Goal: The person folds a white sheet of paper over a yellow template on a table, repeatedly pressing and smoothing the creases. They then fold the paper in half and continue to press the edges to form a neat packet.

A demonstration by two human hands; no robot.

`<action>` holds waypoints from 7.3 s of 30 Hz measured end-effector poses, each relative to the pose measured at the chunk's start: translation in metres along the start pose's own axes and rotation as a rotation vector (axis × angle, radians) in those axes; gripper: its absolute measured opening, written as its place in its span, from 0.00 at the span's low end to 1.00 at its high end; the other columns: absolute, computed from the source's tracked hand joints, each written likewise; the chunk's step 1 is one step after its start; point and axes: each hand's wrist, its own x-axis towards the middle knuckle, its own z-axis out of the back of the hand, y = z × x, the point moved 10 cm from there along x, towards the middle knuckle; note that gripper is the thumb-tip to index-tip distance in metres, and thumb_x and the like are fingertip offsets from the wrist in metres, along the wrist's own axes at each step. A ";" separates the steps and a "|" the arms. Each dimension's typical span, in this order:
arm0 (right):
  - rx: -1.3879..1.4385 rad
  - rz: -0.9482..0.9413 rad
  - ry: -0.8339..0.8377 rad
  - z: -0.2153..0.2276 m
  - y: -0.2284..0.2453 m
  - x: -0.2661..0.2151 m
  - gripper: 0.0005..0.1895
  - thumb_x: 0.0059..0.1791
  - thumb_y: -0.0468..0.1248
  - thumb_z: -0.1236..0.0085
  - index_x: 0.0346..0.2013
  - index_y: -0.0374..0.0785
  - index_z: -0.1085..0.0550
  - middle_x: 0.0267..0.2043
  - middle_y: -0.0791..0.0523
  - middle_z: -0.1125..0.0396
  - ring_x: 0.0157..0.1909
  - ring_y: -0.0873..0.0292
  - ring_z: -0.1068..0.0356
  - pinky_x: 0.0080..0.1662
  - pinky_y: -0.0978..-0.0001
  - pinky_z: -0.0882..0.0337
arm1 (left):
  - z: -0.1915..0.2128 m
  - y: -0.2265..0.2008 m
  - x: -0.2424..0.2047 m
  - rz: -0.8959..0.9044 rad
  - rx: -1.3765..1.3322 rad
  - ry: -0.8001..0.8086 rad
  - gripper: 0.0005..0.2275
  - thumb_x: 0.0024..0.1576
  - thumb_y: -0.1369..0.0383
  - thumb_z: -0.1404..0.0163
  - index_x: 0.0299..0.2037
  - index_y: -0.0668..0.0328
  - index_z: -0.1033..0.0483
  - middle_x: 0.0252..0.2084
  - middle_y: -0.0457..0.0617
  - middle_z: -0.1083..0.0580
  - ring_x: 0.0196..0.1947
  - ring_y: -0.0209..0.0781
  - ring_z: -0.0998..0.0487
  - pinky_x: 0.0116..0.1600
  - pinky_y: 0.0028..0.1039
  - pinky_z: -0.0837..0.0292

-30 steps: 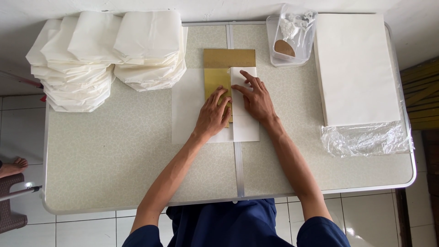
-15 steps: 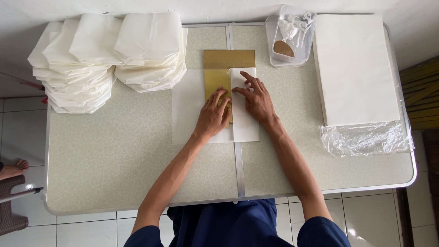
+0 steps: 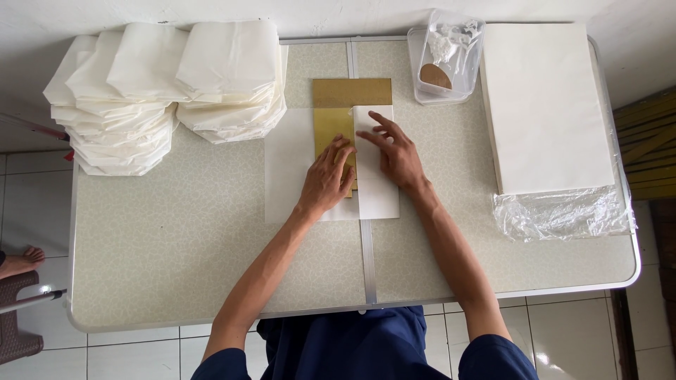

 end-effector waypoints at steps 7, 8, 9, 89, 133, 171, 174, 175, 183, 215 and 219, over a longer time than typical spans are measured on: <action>0.088 -0.094 -0.006 0.004 -0.010 -0.001 0.29 0.51 0.18 0.61 0.54 0.46 0.21 0.66 0.49 0.38 0.50 0.46 0.25 0.53 0.55 0.24 | -0.012 0.008 -0.005 0.005 0.010 0.034 0.14 0.62 0.70 0.55 0.58 0.53 0.31 0.63 0.56 0.36 0.70 0.59 0.38 0.67 0.46 0.35; 0.084 -0.086 -0.003 0.003 -0.009 0.000 0.27 0.51 0.18 0.60 0.53 0.45 0.21 0.66 0.50 0.39 0.52 0.47 0.25 0.53 0.56 0.24 | -0.012 0.008 -0.004 0.007 0.010 0.033 0.14 0.62 0.70 0.55 0.58 0.53 0.30 0.64 0.55 0.36 0.71 0.59 0.39 0.68 0.46 0.35; 0.080 -0.079 0.001 0.002 -0.008 0.001 0.25 0.50 0.18 0.58 0.51 0.44 0.20 0.66 0.50 0.39 0.53 0.47 0.25 0.53 0.58 0.24 | -0.013 0.009 -0.004 0.010 0.010 0.032 0.14 0.62 0.70 0.55 0.58 0.53 0.30 0.64 0.55 0.36 0.71 0.59 0.39 0.68 0.46 0.35; -0.570 -0.483 0.119 0.095 -0.198 0.075 0.33 0.41 0.18 0.45 0.58 0.44 0.25 0.62 0.45 0.47 0.54 0.41 0.38 0.44 0.50 0.27 | 0.008 -0.001 0.009 -0.133 0.000 0.007 0.09 0.61 0.65 0.53 0.49 0.53 0.24 0.59 0.52 0.28 0.69 0.51 0.35 0.72 0.46 0.48; -0.169 0.019 0.059 0.003 0.021 0.001 0.16 0.52 0.24 0.53 0.48 0.42 0.22 0.65 0.48 0.41 0.61 0.40 0.36 0.55 0.54 0.27 | -0.006 0.015 -0.002 -0.106 0.116 -0.037 0.03 0.61 0.67 0.49 0.40 0.52 0.24 0.44 0.45 0.36 0.61 0.54 0.29 0.68 0.54 0.39; 0.190 -0.078 -0.126 0.034 0.002 -0.006 0.31 0.46 0.13 0.64 0.43 0.42 0.17 0.54 0.50 0.31 0.52 0.49 0.30 0.47 0.58 0.26 | 0.003 0.013 -0.017 -0.070 -0.027 0.095 0.10 0.66 0.60 0.53 0.52 0.43 0.21 0.49 0.46 0.34 0.70 0.57 0.37 0.64 0.45 0.31; 0.122 -0.046 -0.120 0.027 0.002 -0.008 0.29 0.45 0.12 0.58 0.42 0.41 0.16 0.53 0.50 0.30 0.50 0.47 0.29 0.48 0.56 0.25 | 0.004 0.010 -0.017 -0.075 -0.014 0.120 0.11 0.65 0.56 0.52 0.52 0.44 0.22 0.50 0.46 0.35 0.70 0.58 0.38 0.66 0.46 0.33; 0.122 -0.045 -0.120 0.027 0.001 -0.008 0.29 0.45 0.12 0.58 0.42 0.41 0.16 0.53 0.50 0.30 0.50 0.47 0.29 0.48 0.56 0.25 | 0.005 0.009 -0.016 -0.075 -0.013 0.119 0.11 0.65 0.56 0.52 0.52 0.44 0.22 0.50 0.46 0.35 0.70 0.58 0.38 0.66 0.46 0.33; 0.151 -0.062 -0.159 0.029 0.001 -0.008 0.25 0.47 0.13 0.54 0.40 0.42 0.16 0.48 0.51 0.28 0.45 0.49 0.26 0.49 0.57 0.25 | -0.007 0.014 -0.019 -0.084 -0.013 0.152 0.15 0.63 0.55 0.50 0.56 0.46 0.26 0.55 0.50 0.37 0.70 0.62 0.39 0.70 0.50 0.39; -0.657 -0.567 0.108 0.088 -0.206 0.078 0.26 0.47 0.30 0.44 0.57 0.57 0.20 0.78 0.49 0.74 0.72 0.28 0.63 0.60 0.28 0.53 | 0.017 -0.012 0.003 -0.158 0.025 0.040 0.15 0.65 0.58 0.54 0.54 0.55 0.24 0.55 0.60 0.33 0.67 0.57 0.34 0.63 0.46 0.29; -0.695 -0.601 0.174 0.079 -0.215 0.074 0.34 0.44 0.27 0.46 0.61 0.62 0.22 0.78 0.53 0.78 0.74 0.30 0.65 0.60 0.30 0.53 | 0.014 -0.010 0.001 -0.156 0.039 0.049 0.15 0.64 0.58 0.53 0.55 0.55 0.24 0.56 0.61 0.33 0.67 0.58 0.35 0.64 0.47 0.31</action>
